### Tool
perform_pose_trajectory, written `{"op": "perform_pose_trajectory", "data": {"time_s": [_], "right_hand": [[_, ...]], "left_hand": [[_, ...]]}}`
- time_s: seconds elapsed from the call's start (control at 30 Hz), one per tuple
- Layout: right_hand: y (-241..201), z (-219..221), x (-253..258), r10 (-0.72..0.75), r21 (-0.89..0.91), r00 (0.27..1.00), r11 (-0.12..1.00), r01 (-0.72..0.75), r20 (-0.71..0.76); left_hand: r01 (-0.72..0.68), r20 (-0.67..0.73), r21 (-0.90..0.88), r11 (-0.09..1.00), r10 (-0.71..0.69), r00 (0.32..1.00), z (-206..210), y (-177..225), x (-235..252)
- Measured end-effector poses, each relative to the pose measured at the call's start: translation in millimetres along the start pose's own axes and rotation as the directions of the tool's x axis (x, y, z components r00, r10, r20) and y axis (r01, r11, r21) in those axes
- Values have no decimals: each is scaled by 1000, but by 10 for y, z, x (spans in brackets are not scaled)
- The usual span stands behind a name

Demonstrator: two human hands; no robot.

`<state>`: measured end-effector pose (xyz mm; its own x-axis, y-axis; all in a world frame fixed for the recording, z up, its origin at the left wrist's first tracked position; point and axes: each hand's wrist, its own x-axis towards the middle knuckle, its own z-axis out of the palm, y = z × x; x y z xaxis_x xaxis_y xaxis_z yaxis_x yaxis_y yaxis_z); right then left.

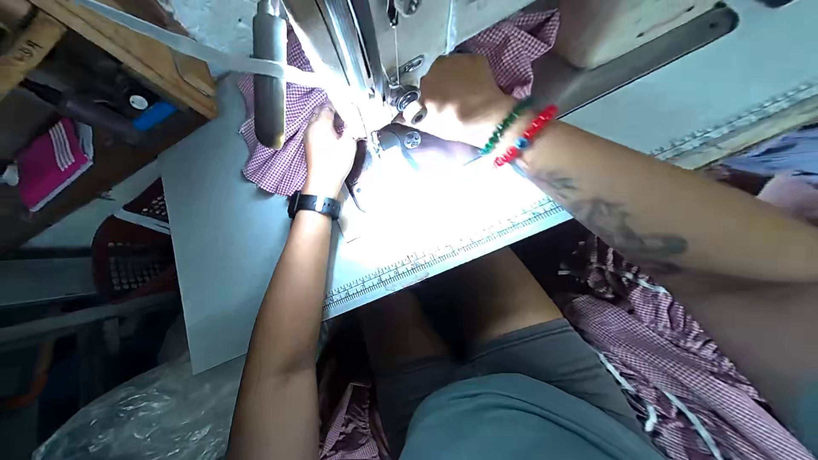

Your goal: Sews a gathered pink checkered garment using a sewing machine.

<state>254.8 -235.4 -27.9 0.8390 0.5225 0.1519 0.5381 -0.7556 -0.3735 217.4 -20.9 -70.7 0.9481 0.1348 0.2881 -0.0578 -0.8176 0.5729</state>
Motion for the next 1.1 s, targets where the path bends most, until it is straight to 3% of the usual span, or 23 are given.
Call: {"op": "perform_pose_trajectory", "data": {"time_s": [0.07,0.17,0.27,0.37,0.47,0.6,0.7,0.8,0.87,0.93,0.97,1.03,1.1], "right_hand": [[81,23,-179,-51,-22,986,999,48,-156],[47,-79,-524,10,-24,1000,1000,-10,-23],[-92,67,-703,-89,12,992,996,88,87],[-430,478,-583,-286,-30,958,958,285,-28],[-933,653,-325,-306,-36,948,950,310,88],[-1342,754,-82,-303,-71,947,948,311,107],[-1363,715,-79,-304,-76,943,946,316,137],[-1183,707,-151,-249,-27,968,968,250,39],[-1142,646,-177,-56,73,997,996,52,53],[-1222,548,-234,57,178,984,980,-87,166],[-1308,579,-336,12,209,986,977,-47,168],[-1587,715,-775,-225,298,971,935,193,77],[-1848,818,-1265,-525,436,844,788,435,106]], "left_hand": [[25,44,187,982,-34,998,85,93,86],[64,51,276,959,-81,995,141,86,174],[172,-63,290,941,-161,985,-173,-147,132],[335,-174,213,918,-302,937,-718,-574,-172],[421,-225,101,901,-392,892,-1029,-774,-608],[415,-259,-30,909,-408,876,-1018,-652,-1043],[409,-330,-183,894,-447,831,-958,-650,-1179],[396,-380,-202,896,-444,811,-1039,-620,-1396],[382,-222,-81,920,-391,893,-1165,-395,-1776],[285,82,-39,958,-281,956,-1196,-55,-2223],[209,235,-55,976,-191,953,-1210,111,-2433],[66,436,-54,996,-36,899,-1393,421,-2761],[25,441,-96,995,20,898,-1732,619,-2907]]}}
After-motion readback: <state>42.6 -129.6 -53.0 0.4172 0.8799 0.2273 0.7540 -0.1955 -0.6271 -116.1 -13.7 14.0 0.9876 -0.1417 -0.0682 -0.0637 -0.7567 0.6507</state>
